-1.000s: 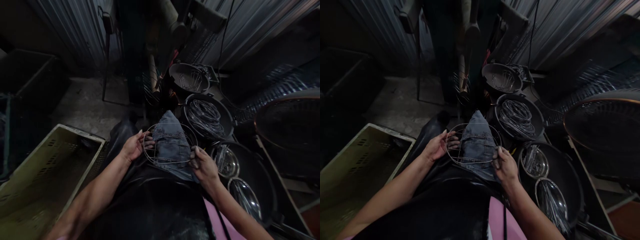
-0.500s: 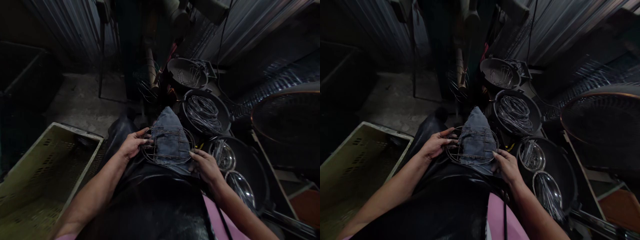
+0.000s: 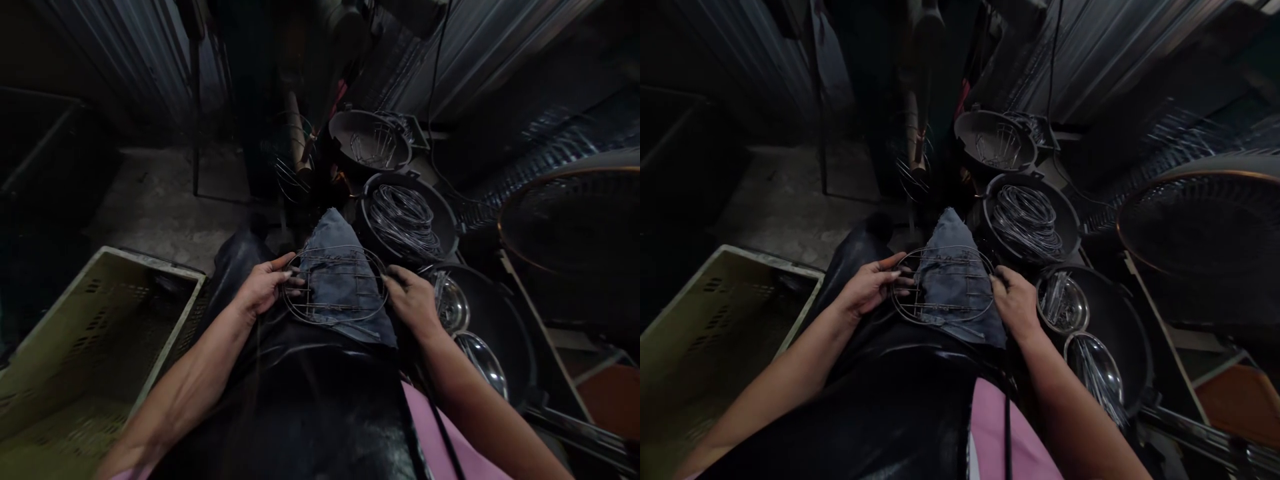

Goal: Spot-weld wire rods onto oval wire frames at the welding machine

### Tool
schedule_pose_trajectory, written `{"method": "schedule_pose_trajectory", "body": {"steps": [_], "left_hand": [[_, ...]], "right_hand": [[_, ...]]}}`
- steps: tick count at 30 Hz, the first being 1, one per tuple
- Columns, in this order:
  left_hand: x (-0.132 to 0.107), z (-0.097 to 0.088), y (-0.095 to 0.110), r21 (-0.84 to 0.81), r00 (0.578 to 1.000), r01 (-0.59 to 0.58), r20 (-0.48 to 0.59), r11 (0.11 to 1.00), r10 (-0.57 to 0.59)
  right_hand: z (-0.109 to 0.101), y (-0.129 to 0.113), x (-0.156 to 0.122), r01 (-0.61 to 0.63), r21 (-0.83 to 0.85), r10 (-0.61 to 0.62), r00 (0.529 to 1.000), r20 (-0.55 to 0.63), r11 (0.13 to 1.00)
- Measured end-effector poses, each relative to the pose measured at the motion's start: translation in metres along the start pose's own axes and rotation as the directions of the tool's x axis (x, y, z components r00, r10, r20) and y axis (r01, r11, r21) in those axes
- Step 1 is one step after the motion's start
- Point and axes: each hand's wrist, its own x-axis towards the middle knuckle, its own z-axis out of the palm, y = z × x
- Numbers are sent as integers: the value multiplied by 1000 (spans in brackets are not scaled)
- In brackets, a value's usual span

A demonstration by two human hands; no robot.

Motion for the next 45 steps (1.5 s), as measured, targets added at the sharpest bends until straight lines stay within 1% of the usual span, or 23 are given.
{"method": "schedule_pose_trajectory", "body": {"steps": [1,3,4,5,6,8,10,12,15,18,19,21,24,27,29,32,36,38,41,43,45], "left_hand": [[0,0,1,-15,1000,8,6,1000,-7],[0,-1,2,-53,999,26,43,998,-24],[1,-2,2,-74,997,42,62,996,-38],[2,-3,3,-93,996,60,74,994,-53],[2,-4,3,-111,994,78,81,991,-69],[3,-5,3,-136,993,101,80,985,-91],[3,-6,3,-147,992,105,82,984,-93],[3,-6,2,-152,992,102,91,983,-89],[2,-6,0,-112,995,62,79,992,-53],[2,-8,-3,-38,999,7,54,999,-5],[2,-9,-4,-21,999,-5,52,1000,6],[3,-11,-6,6,998,-20,56,1000,19],[4,-12,-6,46,999,-25,48,999,23],[6,-11,-7,74,1000,-21,4,997,21],[7,-10,-7,87,1000,-14,-25,996,16],[9,-8,-7,107,999,-6,-49,994,12],[9,-9,-9,116,1000,-7,-27,993,10],[8,-9,-10,120,1000,-25,-3,993,25],[5,-6,-7,112,999,-47,2,993,47],[4,-1,-3,92,998,-59,8,994,58],[5,6,3,69,996,-88,16,994,87]], "right_hand": [[0,-4,1,-73,66,71,997,31,995],[0,-10,4,-261,223,236,963,133,939],[0,-10,5,-329,288,291,942,169,899],[0,-10,5,-362,339,320,931,176,868],[1,-8,6,-360,372,324,933,158,855],[2,-3,4,-301,379,286,953,97,875],[3,2,2,-250,342,242,968,69,906],[4,7,0,-228,300,220,974,61,926],[5,13,-2,-198,200,194,980,43,960],[5,17,0,-188,103,183,981,58,977],[5,18,1,-200,105,194,979,66,974],[6,19,4,-254,174,241,966,97,951],[7,20,11,-381,293,338,922,187,877],[7,22,15,-465,315,393,880,266,828],[7,24,15,-477,320,393,872,293,819],[7,28,12,-459,318,376,880,290,829],[9,36,7,-461,289,374,874,309,839],[11,38,4,-433,276,359,890,282,858],[12,35,4,-370,266,323,924,204,890],[10,29,10,-352,289,310,934,180,890],[8,20,22,-319,349,287,947,142,881]]}}
